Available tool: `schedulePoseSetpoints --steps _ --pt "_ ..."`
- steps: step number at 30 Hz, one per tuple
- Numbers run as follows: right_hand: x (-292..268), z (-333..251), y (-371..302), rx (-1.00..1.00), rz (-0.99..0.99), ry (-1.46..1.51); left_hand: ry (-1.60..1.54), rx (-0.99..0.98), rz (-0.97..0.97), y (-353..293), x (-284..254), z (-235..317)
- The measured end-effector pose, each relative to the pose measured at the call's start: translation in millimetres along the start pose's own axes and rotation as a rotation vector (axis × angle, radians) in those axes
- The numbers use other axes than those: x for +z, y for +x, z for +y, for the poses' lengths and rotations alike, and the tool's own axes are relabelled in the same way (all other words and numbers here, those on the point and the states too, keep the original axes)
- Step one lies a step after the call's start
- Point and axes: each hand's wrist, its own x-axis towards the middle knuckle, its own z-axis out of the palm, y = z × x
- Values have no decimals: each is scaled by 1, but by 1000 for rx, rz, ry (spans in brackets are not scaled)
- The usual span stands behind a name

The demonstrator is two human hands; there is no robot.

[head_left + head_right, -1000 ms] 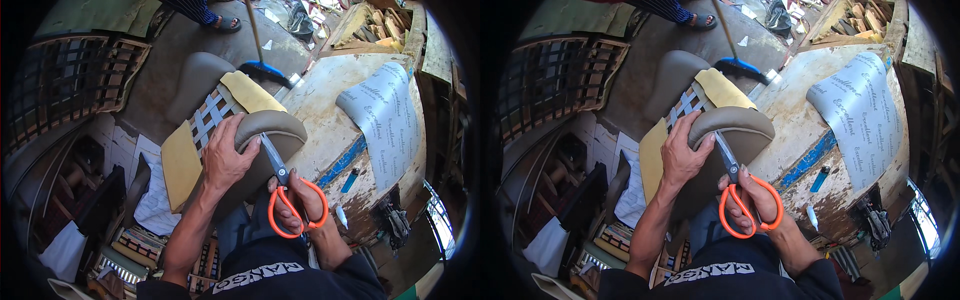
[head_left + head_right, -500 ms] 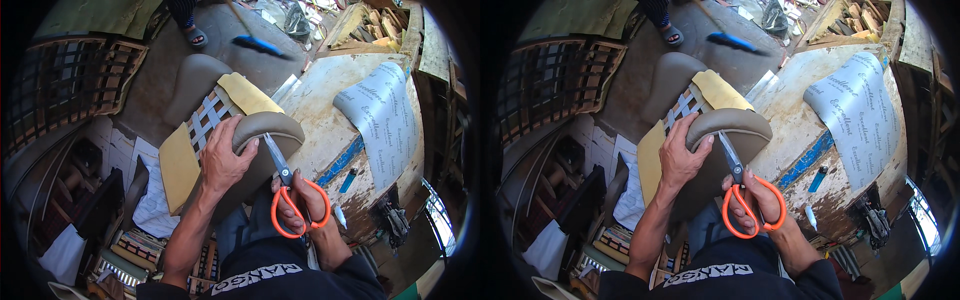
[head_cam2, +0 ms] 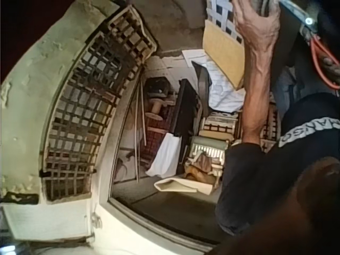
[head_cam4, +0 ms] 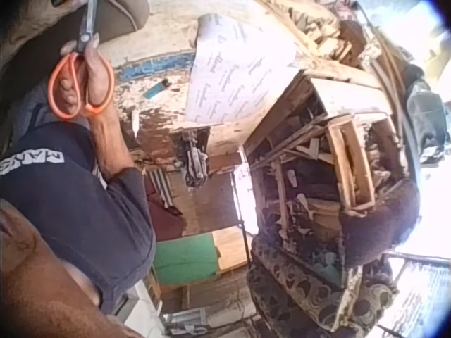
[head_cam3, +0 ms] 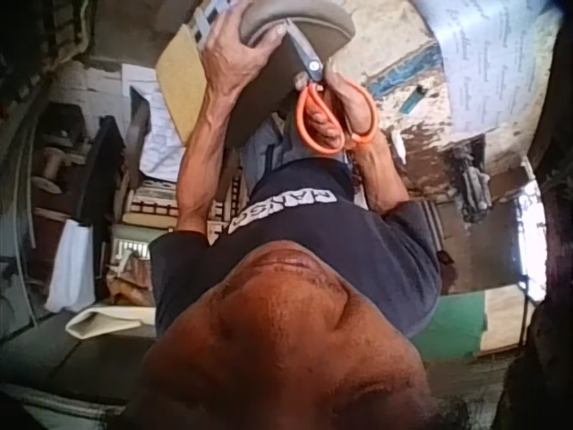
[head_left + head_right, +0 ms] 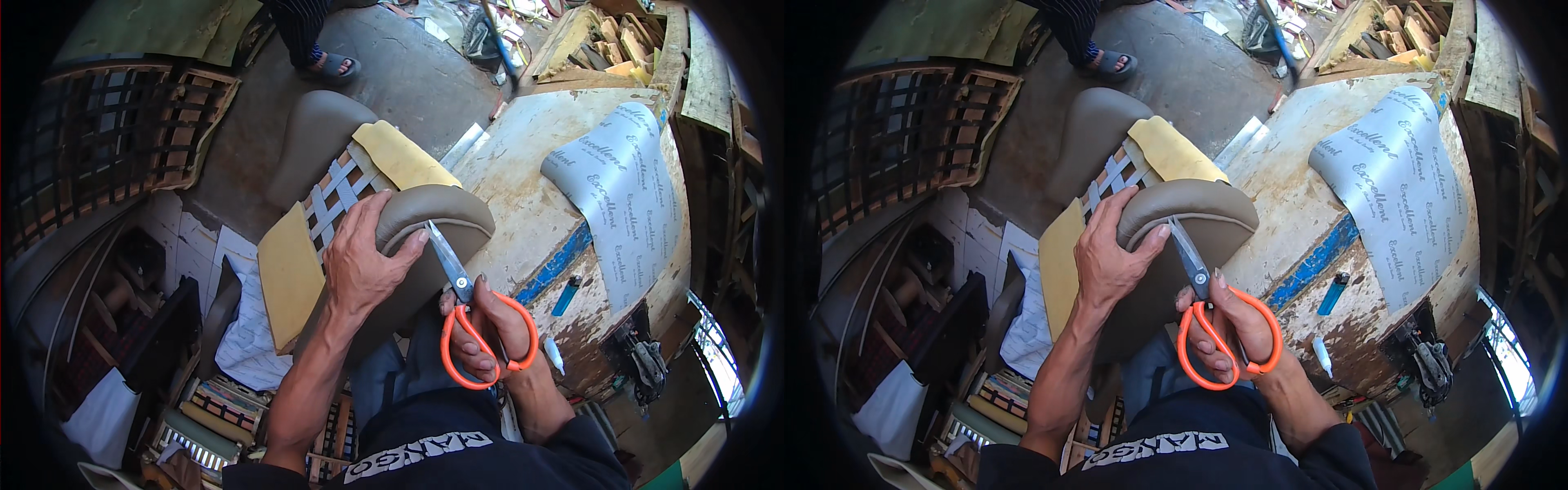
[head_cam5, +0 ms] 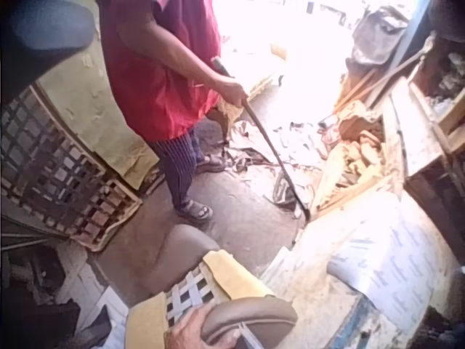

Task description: The person trims excess fabric from a foam-padded chair part using shears, wraps a strip of fabric around the edge, and secures it with a pneumatic stapler.

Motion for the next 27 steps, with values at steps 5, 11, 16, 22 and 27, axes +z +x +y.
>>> schedulePoseSetpoints --steps 5,11,16,22,27 --pt "-2 1 1 11 -27 45 1 -38 19 0 3 1" --pt "-2 1 4 -12 -23 30 3 -3 13 1 4 0" --pt "0 1 3 -6 -22 25 14 13 23 0 4 -2" --pt "1 2 2 -2 -13 26 16 9 21 0 3 -1" --pt "3 0 1 -8 -4 1 20 12 21 1 4 -1"
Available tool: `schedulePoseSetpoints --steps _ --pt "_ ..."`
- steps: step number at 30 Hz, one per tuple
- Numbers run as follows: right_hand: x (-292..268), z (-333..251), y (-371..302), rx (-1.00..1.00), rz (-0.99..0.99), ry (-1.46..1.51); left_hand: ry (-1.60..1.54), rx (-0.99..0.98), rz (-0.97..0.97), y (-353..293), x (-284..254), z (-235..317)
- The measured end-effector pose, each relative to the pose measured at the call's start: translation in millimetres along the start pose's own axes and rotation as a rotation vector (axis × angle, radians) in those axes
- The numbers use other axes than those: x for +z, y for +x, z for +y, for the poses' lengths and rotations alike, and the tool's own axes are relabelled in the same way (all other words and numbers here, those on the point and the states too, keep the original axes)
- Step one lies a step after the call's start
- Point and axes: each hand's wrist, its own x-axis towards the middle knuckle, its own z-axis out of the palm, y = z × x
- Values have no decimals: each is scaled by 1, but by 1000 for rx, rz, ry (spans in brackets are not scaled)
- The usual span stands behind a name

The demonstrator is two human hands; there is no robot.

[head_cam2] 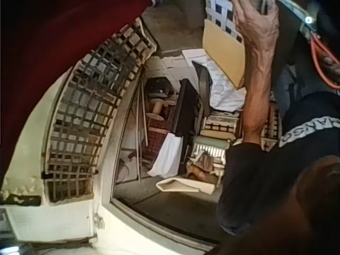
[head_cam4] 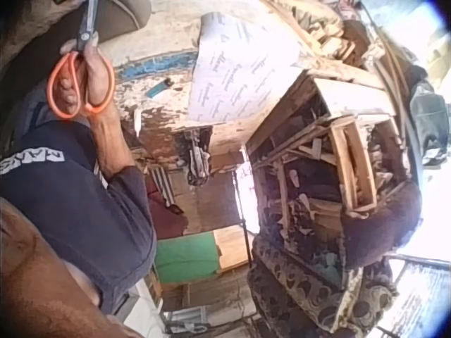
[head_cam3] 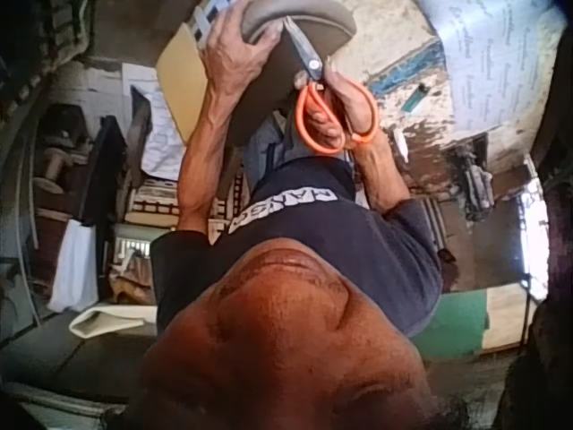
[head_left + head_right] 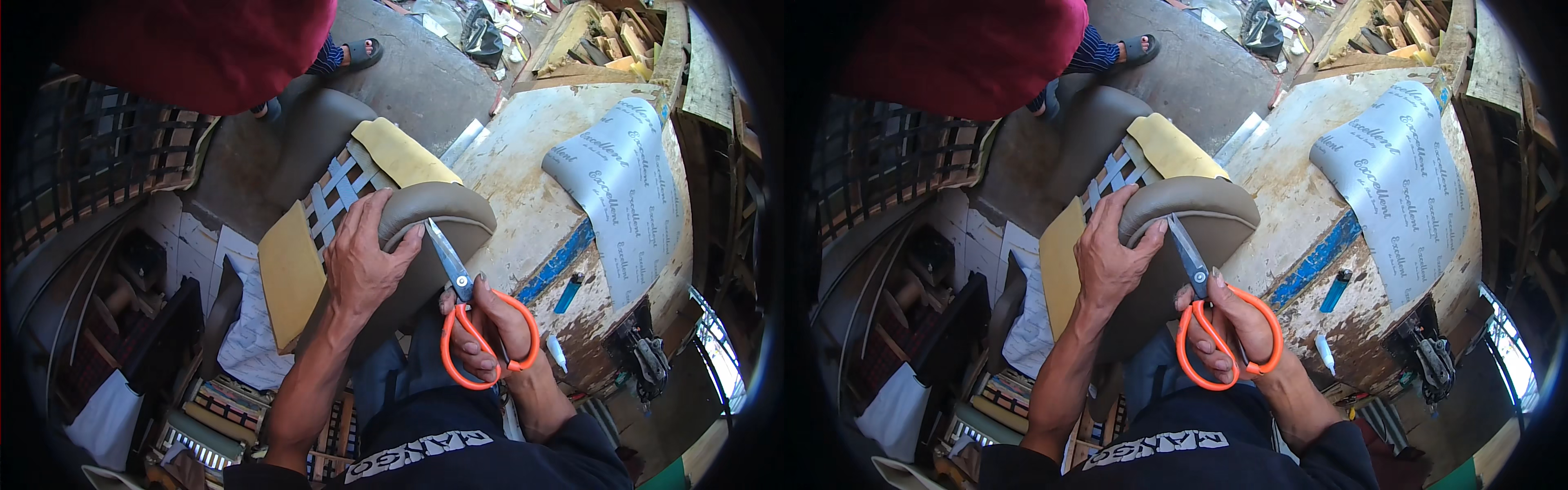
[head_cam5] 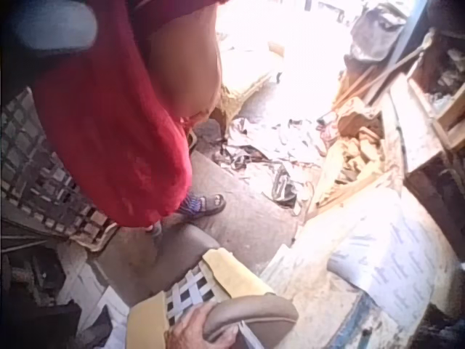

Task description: The person trims excess fabric from a foam-padded chair part using shears, wraps a strip of fabric around the edge, and secures it with a pneumatic stapler.

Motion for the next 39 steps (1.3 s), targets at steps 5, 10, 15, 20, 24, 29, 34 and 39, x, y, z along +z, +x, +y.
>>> schedulePoseSetpoints --steps 5,10,15,20,24,29,34,39 --pt "2 -1 -1 11 15 12 3 18 4 0 0 -2" --pt "0 -1 -1 16 10 24 5 14 2 0 1 -2" --pt "-2 -1 -1 26 3 32 8 18 7 0 0 -1" --pt "-1 -3 -1 26 -11 59 3 30 10 1 1 -2" --pt "-1 -3 -2 32 -3 57 13 34 15 1 1 -2" --pt "-2 -3 -2 28 -9 39 -1 31 6 1 0 -1" --pt "-5 4 4 3 18 -59 -3 24 -3 0 -1 -2" --pt "-13 28 14 -164 183 -469 0 24 -8 0 0 -2"
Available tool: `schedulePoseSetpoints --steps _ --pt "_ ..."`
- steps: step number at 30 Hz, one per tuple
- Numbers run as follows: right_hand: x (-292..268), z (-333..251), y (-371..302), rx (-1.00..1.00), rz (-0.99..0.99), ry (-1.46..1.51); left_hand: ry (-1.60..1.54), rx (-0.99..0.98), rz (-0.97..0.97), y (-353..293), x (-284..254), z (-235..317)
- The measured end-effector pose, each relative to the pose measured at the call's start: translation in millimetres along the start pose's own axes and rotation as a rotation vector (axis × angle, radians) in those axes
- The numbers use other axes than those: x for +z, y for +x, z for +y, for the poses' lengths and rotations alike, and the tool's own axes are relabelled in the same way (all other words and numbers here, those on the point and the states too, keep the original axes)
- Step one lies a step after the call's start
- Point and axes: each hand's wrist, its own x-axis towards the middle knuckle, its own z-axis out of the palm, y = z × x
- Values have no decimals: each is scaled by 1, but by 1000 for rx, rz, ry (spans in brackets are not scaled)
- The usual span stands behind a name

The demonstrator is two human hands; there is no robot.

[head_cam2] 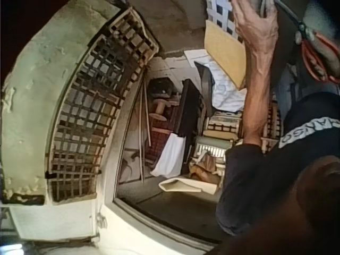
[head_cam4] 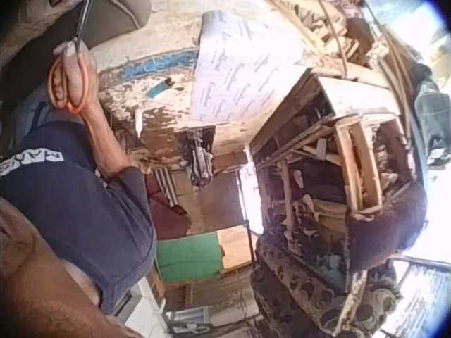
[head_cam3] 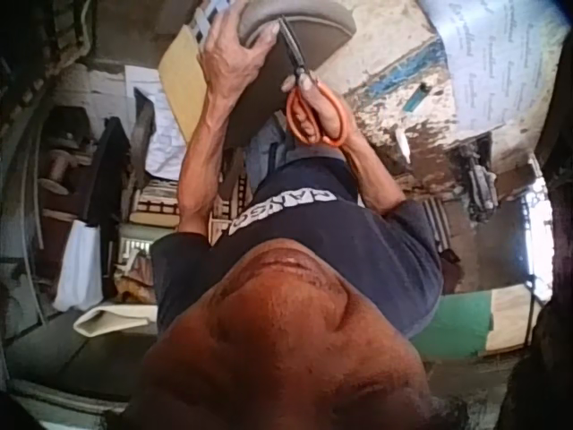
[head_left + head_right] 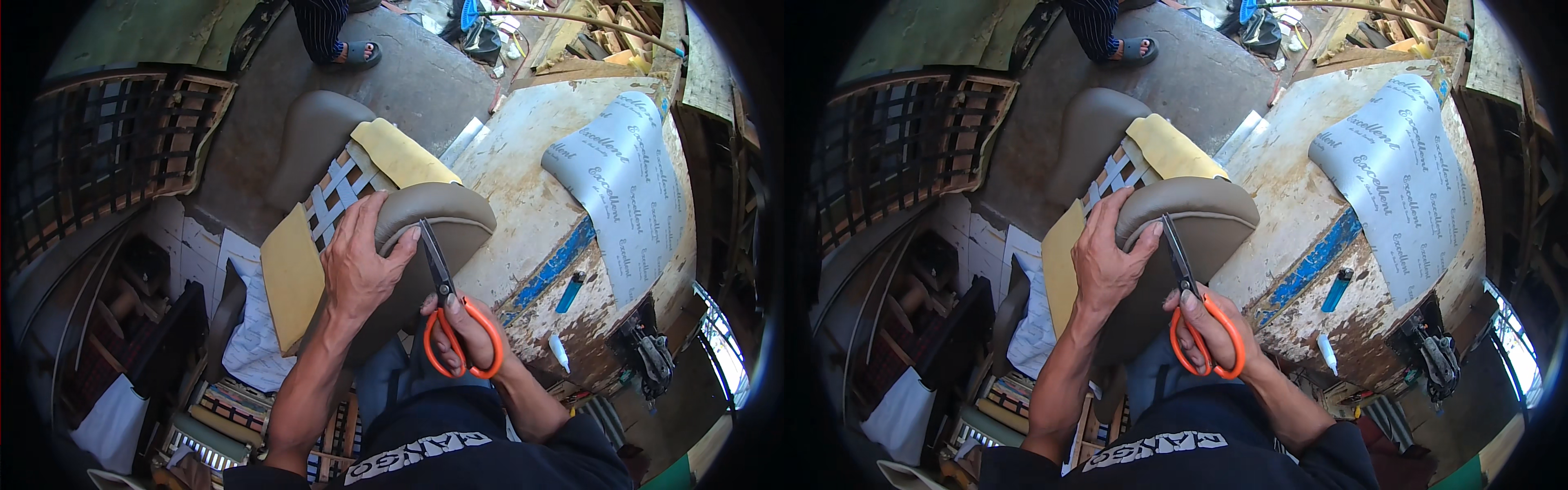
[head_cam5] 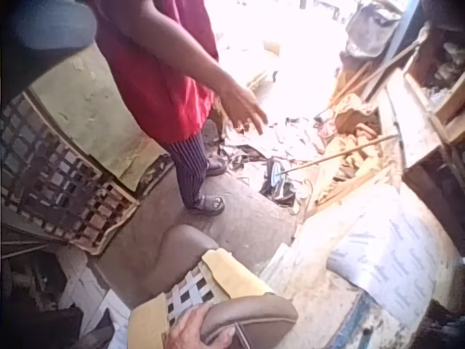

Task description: The person trims excess fabric from a foam-padded chair part using shears, wraps a strip of fabric around the edge, and secures it with a pneumatic stapler.

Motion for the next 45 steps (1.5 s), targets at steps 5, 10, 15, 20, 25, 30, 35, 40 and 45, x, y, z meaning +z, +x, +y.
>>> schedulePoseSetpoints --steps 5,10,15,20,25,30,35,40,45 --pt "0 23 12 -136 53 -140 9 -4 -9 0 -1 -1" --pt "-1 49 21 -276 113 -138 11 4 -2 -1 0 0" --pt "1 18 19 -774 220 59 8 38 10 -3 1 1" --pt "-2 -14 -8 -232 39 -132 8 -19 -12 -3 -2 -1" --pt "-11 -10 -9 127 -159 291 11 13 -13 -2 -1 0" --pt "-12 -15 -7 177 -254 427 4 27 -9 -2 -1 -1" --pt "-9 -26 -10 222 -274 612 11 35 -10 -2 -2 -1" --pt "-11 -29 -10 238 -273 658 19 52 -1 -2 0 -3" --pt "-12 -34 -9 253 -279 688 22 57 -4 -2 0 -4"
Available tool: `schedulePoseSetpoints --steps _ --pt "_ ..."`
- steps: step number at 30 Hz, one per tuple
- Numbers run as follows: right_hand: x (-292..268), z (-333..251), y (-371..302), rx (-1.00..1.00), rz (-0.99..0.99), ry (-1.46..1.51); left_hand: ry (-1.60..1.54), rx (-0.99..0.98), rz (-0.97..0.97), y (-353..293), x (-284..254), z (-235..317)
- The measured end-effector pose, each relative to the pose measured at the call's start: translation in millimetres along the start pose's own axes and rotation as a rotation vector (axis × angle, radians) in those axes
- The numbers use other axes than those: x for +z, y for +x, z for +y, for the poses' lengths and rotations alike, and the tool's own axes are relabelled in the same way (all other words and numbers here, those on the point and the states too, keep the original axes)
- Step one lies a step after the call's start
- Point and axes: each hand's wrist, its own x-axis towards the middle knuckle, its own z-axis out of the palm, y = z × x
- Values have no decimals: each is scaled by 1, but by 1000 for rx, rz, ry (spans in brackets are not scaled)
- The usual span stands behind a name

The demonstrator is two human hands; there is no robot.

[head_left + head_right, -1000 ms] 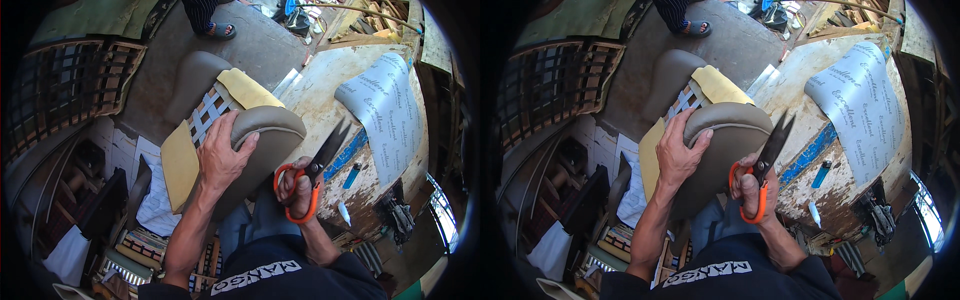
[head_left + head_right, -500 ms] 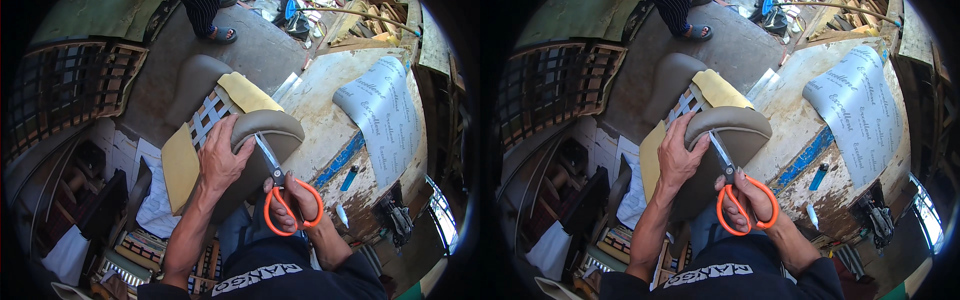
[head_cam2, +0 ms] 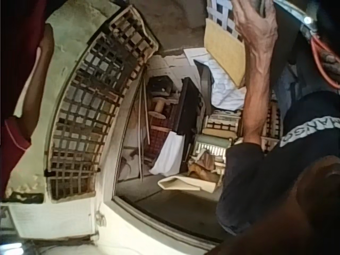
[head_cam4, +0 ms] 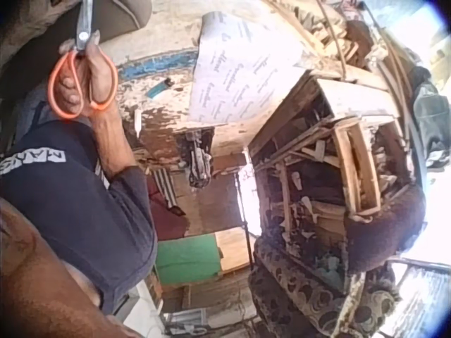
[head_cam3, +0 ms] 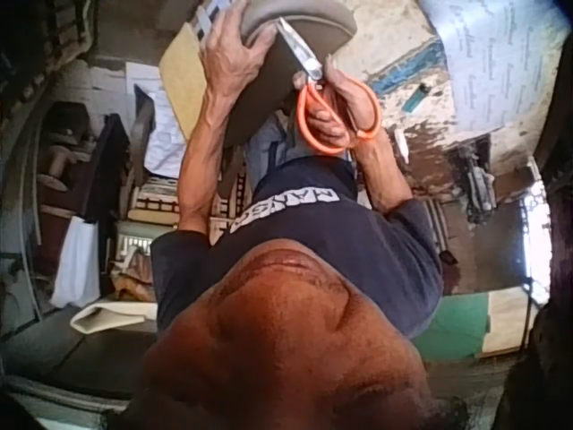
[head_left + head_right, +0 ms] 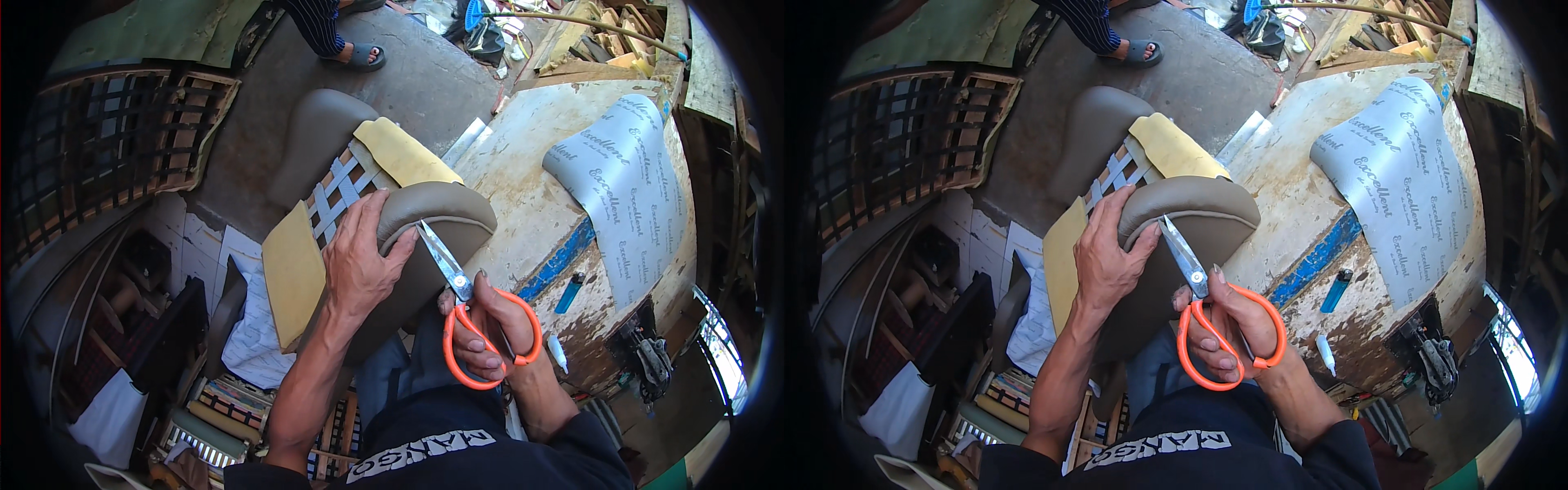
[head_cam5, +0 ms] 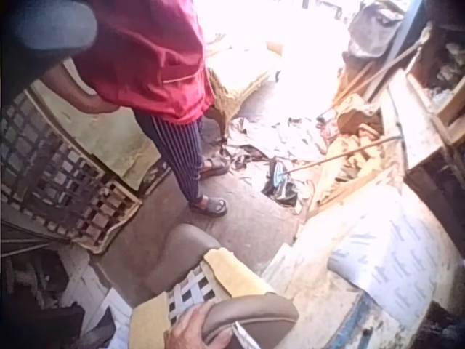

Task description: The person trims excess fabric from a foam-padded chair part using shears, wraps a strip of fabric around the edge, and secures it with a pneumatic stapler.

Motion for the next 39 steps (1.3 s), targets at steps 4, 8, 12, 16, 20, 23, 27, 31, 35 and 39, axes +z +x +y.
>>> schedulePoseSetpoints --steps 4,8,12,16,20,23,27,31,35,39 --pt "3 -3 -2 23 -11 35 10 3 1 0 0 0" --pt "4 -2 1 -6 25 -56 11 -5 -1 0 -1 0" --pt "0 0 0 -11 39 -83 4 8 4 0 0 0" --pt "3 -2 0 -3 64 -114 12 -1 -3 1 -1 0" --pt "2 6 3 -43 158 -359 2 -3 -22 0 0 -1" --pt "-6 12 6 -86 176 -457 -10 6 -20 1 -1 -1" --pt "-5 16 7 -165 264 -710 1 10 -20 0 -2 -1" --pt "-10 24 18 -281 349 -921 16 18 -7 0 0 -2" --pt "-15 32 21 -342 317 -930 -6 11 -8 0 0 -1" --pt "-10 31 15 -253 295 -823 1 18 0 0 -1 -1"
